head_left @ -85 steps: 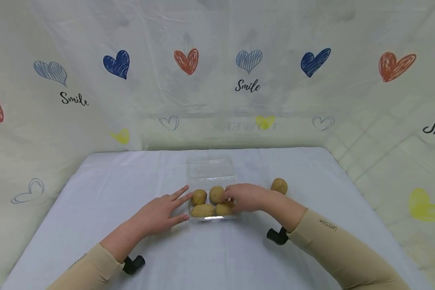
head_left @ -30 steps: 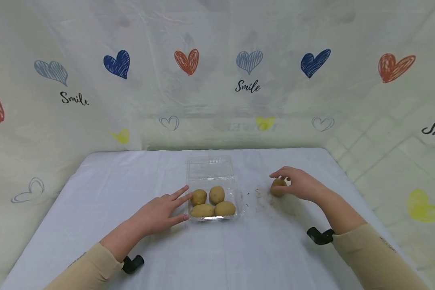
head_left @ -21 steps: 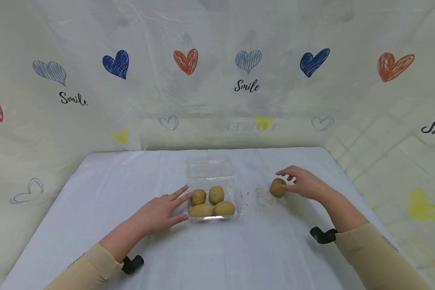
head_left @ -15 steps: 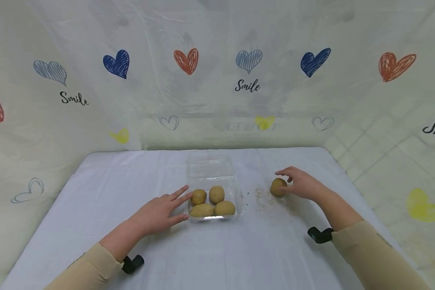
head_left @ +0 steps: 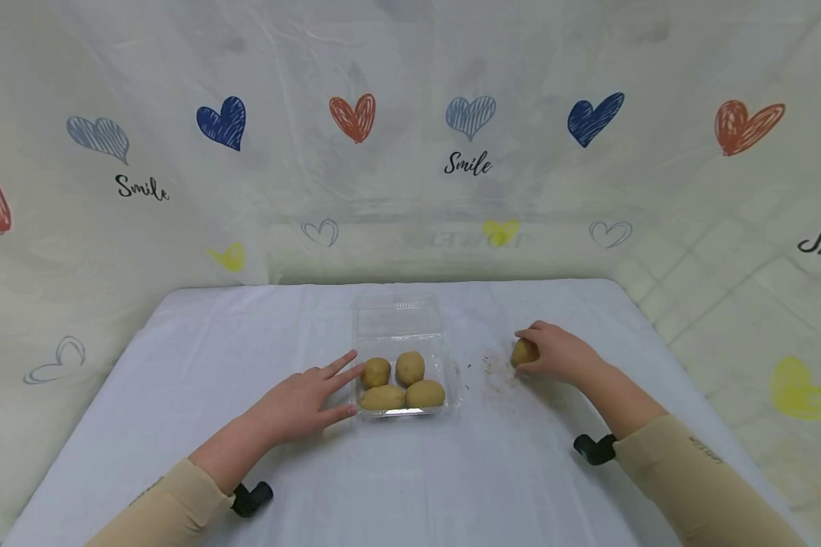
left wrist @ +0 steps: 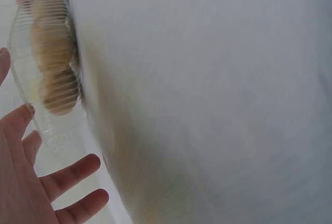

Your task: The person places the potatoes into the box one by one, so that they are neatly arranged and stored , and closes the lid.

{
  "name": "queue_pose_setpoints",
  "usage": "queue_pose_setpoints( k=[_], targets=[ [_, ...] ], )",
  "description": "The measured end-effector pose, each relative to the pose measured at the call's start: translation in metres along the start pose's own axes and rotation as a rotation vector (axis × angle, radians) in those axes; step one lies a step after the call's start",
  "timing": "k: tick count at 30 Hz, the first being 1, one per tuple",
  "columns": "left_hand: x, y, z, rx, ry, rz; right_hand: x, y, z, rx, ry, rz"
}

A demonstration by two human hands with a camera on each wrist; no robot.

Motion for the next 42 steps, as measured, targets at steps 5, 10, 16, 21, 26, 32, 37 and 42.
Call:
queue_pose_setpoints(
  k=[5,10,16,21,26,32,37,42],
  targets=[
    [0.000,0.000,0.000,0.004,0.003,-0.003,0.000,0.000,-0.003,-0.068,0.023,0.010],
    [0.000,0.001,0.001,0.005,-0.010,0.007,-0.002,0.001,-0.005,-0.075,0.048,0.020],
    [0.000,0.000,0.001,0.002,-0.005,0.002,-0.004,0.003,-0.005,-0.018,0.016,0.022],
    [0.000,-0.001,0.001,0.001,-0.005,0.007,-0.008,0.006,-0.003,0.005,0.005,0.037],
    [0.000,-0.001,0.001,0.002,-0.002,0.012,-0.013,0.010,-0.001,0.022,0.014,0.053],
    [-0.001,0.000,0.002,-0.006,-0.008,0.011,-0.017,0.013,0.000,0.041,0.016,0.033],
    [-0.001,0.000,0.002,0.000,-0.003,0.014,-0.021,0.014,0.003,0.034,0.020,0.020],
    [-0.002,0.001,0.002,0.001,-0.001,0.016,-0.024,0.012,0.005,0.044,0.017,0.025]
  ],
)
Point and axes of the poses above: each hand's wrist, its own x-axis towards the middle knuckle, its own y-axis out of the back of the hand, z = x × y, the point moved 4 cm from there along x, towards the middle knuckle, and after that the axes turned 11 degrees about y, right-handed, at the moved point
